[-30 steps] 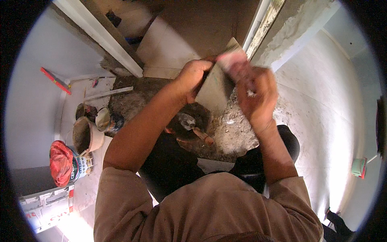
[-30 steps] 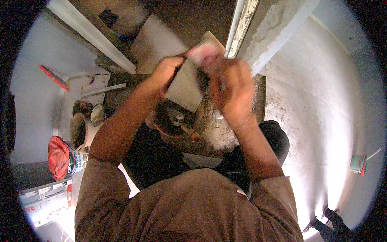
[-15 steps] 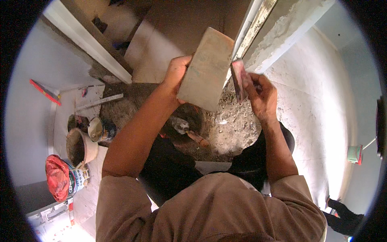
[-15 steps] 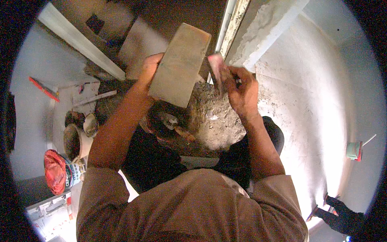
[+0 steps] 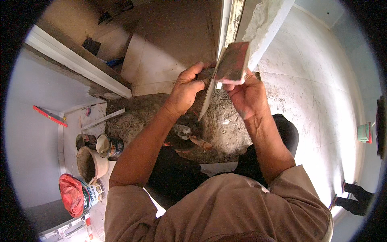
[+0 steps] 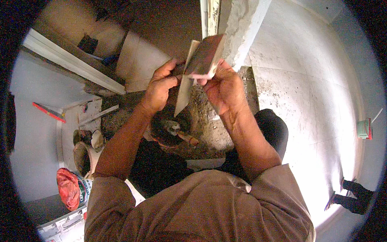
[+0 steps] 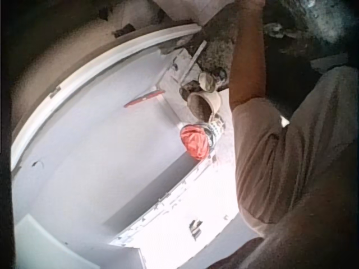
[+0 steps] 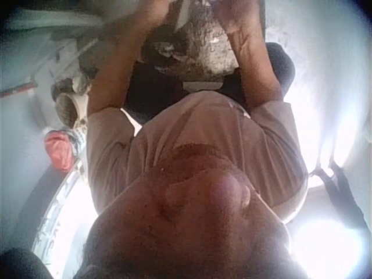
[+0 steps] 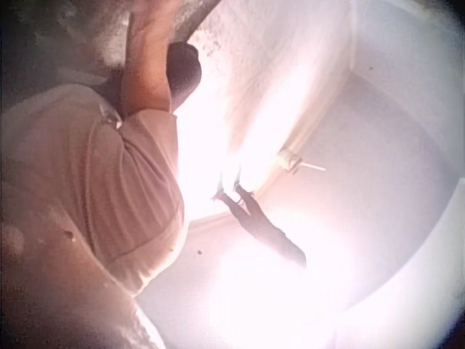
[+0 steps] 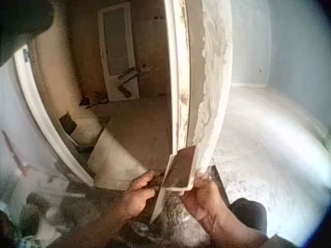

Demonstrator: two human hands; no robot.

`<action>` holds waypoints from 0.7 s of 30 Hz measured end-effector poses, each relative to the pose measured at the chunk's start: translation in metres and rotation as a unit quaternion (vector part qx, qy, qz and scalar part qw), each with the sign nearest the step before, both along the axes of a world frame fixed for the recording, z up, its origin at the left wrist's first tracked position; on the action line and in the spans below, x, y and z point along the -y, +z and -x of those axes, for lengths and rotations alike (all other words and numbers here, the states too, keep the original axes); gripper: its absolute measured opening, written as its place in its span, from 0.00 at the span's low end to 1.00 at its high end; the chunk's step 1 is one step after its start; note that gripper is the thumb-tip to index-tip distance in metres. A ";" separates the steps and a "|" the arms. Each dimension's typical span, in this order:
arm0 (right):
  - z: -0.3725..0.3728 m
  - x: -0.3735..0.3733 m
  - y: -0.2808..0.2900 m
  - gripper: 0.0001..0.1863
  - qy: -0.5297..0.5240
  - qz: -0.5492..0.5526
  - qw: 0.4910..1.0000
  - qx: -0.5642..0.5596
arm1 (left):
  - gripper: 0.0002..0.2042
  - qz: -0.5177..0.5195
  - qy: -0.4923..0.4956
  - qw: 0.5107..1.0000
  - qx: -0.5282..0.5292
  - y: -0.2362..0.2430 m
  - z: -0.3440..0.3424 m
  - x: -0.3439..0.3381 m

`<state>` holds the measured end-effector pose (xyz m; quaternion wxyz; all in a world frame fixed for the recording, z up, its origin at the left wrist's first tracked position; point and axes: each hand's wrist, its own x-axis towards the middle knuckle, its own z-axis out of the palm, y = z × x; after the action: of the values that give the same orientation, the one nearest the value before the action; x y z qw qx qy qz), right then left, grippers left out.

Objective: The person applies plaster to the edges of a door frame using a putty knife and a trowel, picking up more material from a bucket on the floor.

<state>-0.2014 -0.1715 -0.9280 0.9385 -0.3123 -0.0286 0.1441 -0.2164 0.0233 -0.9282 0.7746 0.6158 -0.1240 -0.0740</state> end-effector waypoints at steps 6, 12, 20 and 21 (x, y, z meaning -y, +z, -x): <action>-0.037 0.022 0.009 0.16 0.011 -0.052 0.996 0.072 | 0.24 0.002 0.220 0.975 -0.042 -0.049 -0.018 -0.039; -0.069 0.071 -0.015 0.14 -0.105 0.149 0.977 0.113 | 0.24 0.013 0.231 0.971 -0.056 -0.002 -0.018 -0.034; -0.086 0.064 -0.020 0.13 -0.230 0.607 0.682 0.336 | 0.21 -0.030 0.266 0.963 0.021 -0.013 -0.018 -0.027; -0.089 0.072 -0.015 0.15 -0.239 0.656 0.574 0.428 | 0.21 -0.097 0.270 0.956 0.068 -0.019 -0.023 -0.034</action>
<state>-0.1121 -0.2438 -0.9426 0.3557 -0.8634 -0.2491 -0.2568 -0.1939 0.0572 -0.9469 0.6922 0.7019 0.0023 0.1677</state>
